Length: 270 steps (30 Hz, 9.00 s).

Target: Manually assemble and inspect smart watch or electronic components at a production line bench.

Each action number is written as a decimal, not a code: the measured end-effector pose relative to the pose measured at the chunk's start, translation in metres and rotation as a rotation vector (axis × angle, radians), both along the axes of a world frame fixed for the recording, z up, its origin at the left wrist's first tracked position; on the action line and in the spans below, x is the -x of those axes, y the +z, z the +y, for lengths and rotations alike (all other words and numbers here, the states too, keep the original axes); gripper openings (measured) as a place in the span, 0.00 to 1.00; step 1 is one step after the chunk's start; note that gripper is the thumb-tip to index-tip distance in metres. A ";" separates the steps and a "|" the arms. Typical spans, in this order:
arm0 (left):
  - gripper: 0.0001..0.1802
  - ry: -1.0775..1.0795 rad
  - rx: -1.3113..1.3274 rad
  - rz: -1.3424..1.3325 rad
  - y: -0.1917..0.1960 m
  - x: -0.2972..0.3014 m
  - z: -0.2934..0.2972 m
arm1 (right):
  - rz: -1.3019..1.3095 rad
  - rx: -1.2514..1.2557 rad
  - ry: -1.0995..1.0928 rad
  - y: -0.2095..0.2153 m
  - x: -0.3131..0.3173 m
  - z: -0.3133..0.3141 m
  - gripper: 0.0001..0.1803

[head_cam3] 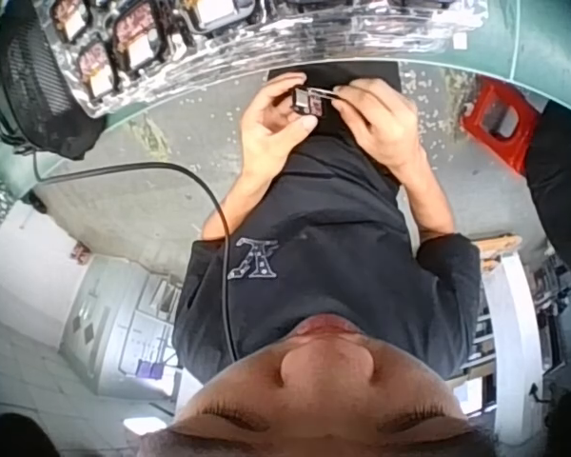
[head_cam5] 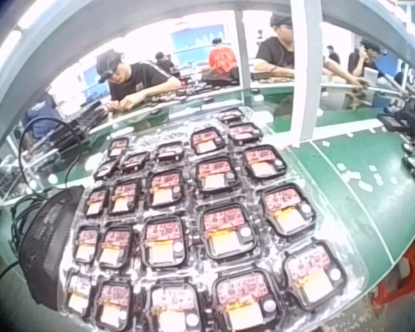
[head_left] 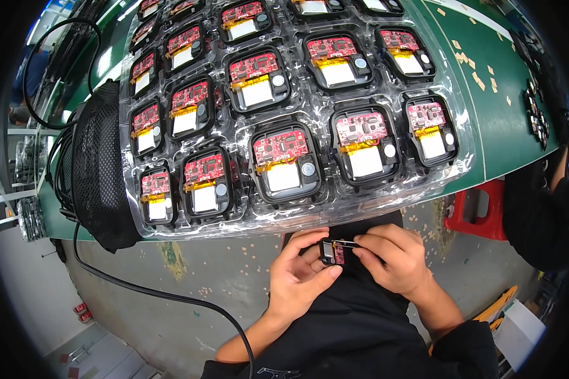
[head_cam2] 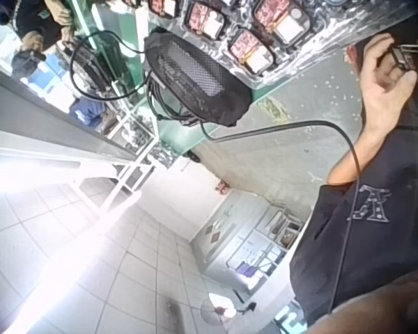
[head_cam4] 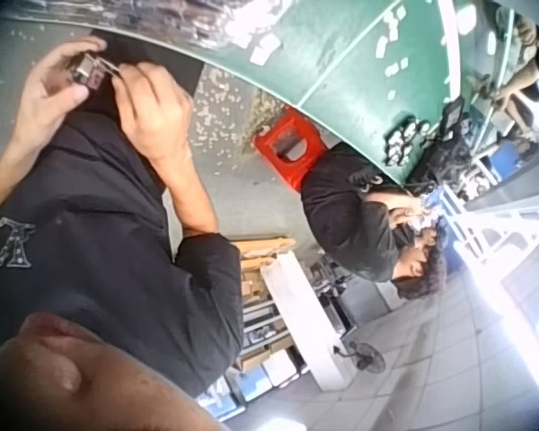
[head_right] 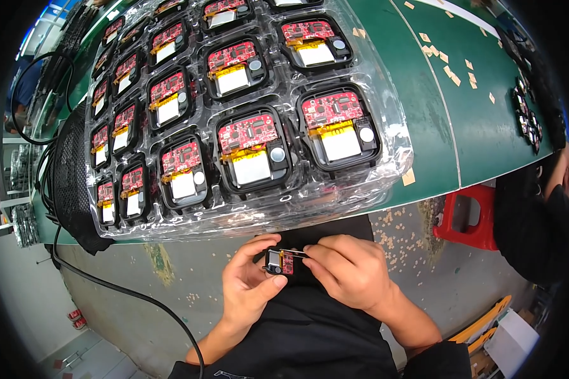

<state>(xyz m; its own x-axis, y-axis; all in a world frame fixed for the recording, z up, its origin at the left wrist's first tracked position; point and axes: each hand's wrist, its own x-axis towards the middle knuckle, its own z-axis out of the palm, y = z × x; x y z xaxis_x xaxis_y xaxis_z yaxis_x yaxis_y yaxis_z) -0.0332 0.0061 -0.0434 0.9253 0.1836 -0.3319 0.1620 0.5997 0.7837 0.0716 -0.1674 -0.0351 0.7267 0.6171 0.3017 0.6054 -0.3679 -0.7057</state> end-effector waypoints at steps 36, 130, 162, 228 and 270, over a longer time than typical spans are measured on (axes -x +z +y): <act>0.34 -0.139 -0.176 -0.297 0.059 -0.004 0.031 | -0.238 -0.143 -0.024 0.051 -0.014 -0.030 0.13; 0.13 -0.653 -0.987 -0.956 0.049 -0.018 -0.098 | -0.398 0.293 -0.623 0.060 -0.226 -0.072 0.21; 0.17 -0.540 -0.887 -0.818 0.033 -0.050 -0.073 | -0.342 0.333 -0.530 0.082 -0.084 -0.064 0.24; 0.40 -0.035 -0.223 -0.176 0.052 -0.028 -0.009 | -0.212 -0.011 0.014 0.056 -0.013 -0.013 0.14; 0.27 0.073 -0.938 -0.573 0.168 -0.138 0.109 | -0.295 0.384 -0.847 0.053 -0.111 -0.055 0.21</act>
